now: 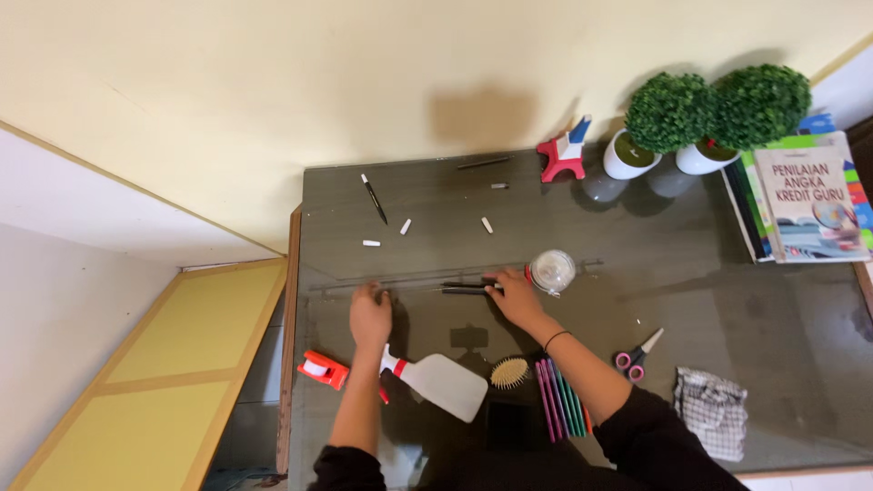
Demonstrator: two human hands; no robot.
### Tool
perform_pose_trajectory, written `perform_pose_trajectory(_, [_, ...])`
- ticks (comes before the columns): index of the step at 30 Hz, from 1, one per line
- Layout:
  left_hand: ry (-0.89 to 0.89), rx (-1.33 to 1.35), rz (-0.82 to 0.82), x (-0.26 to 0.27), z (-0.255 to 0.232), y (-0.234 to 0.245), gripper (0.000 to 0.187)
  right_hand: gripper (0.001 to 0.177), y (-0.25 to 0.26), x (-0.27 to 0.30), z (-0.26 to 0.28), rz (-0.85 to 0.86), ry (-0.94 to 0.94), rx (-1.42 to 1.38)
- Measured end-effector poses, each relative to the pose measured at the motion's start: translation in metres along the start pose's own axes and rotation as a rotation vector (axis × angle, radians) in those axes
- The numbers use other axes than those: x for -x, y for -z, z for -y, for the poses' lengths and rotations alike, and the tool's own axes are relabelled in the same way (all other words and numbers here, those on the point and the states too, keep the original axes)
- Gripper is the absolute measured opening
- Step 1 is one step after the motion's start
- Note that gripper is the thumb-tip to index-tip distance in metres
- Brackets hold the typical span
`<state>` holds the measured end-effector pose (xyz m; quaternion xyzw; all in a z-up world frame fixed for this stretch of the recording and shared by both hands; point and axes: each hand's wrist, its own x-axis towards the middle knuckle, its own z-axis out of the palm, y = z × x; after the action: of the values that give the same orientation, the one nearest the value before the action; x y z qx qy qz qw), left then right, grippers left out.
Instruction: The person organizes stationery items on a glass table. They pick up colored pencils and pens, place them into a black rectangular holder, and arrange them neatly. The person also moves a spray bottle and a hairbrush aside to clear space.
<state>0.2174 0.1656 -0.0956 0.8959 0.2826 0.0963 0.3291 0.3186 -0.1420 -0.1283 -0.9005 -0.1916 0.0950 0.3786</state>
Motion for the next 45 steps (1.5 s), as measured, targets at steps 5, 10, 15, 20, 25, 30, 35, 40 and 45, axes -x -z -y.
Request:
perform_pose_trajectory(5, [-0.088,-0.099,0.014,-0.073,0.004,0.007,0.036,0.029,0.0,-0.014,0.009,0.108,-0.165,-0.024])
perform_pose_trajectory(10, [-0.355,-0.272,0.036,-0.111,0.005,-0.007,0.045,0.027,0.003,-0.018,0.017,0.114,-0.189,0.069])
perform_pose_trajectory(15, [-0.277,-0.299,0.099,-0.112,0.016,-0.026,0.03,0.027,0.007,-0.018,0.021,0.133,-0.206,0.015])
perform_pose_trajectory(20, [-0.16,0.034,0.07,-0.105,0.034,-0.034,0.018,0.027,0.002,-0.013,0.017,0.131,-0.21,0.047])
perform_pose_trajectory(25, [0.005,0.221,0.186,-0.086,0.035,-0.028,0.021,0.026,-0.004,-0.001,0.011,0.057,-0.122,0.007])
perform_pose_trajectory(30, [-0.184,-0.136,0.24,-0.08,-0.001,-0.032,0.028,0.024,-0.006,-0.004,0.006,0.056,-0.199,-0.062])
perform_pose_trajectory(35, [-0.438,-0.205,0.285,-0.089,-0.067,-0.078,0.033,0.025,-0.008,-0.002,-0.002,0.038,-0.211,-0.143])
perform_pose_trajectory(40, [-0.796,0.006,0.305,-0.096,-0.121,-0.128,0.036,0.025,0.0,-0.004,-0.007,0.079,-0.165,-0.195])
perform_pose_trajectory(45, [-0.953,-0.282,0.448,-0.115,-0.133,-0.174,0.03,0.025,0.006,-0.004,-0.007,0.138,-0.187,-0.213])
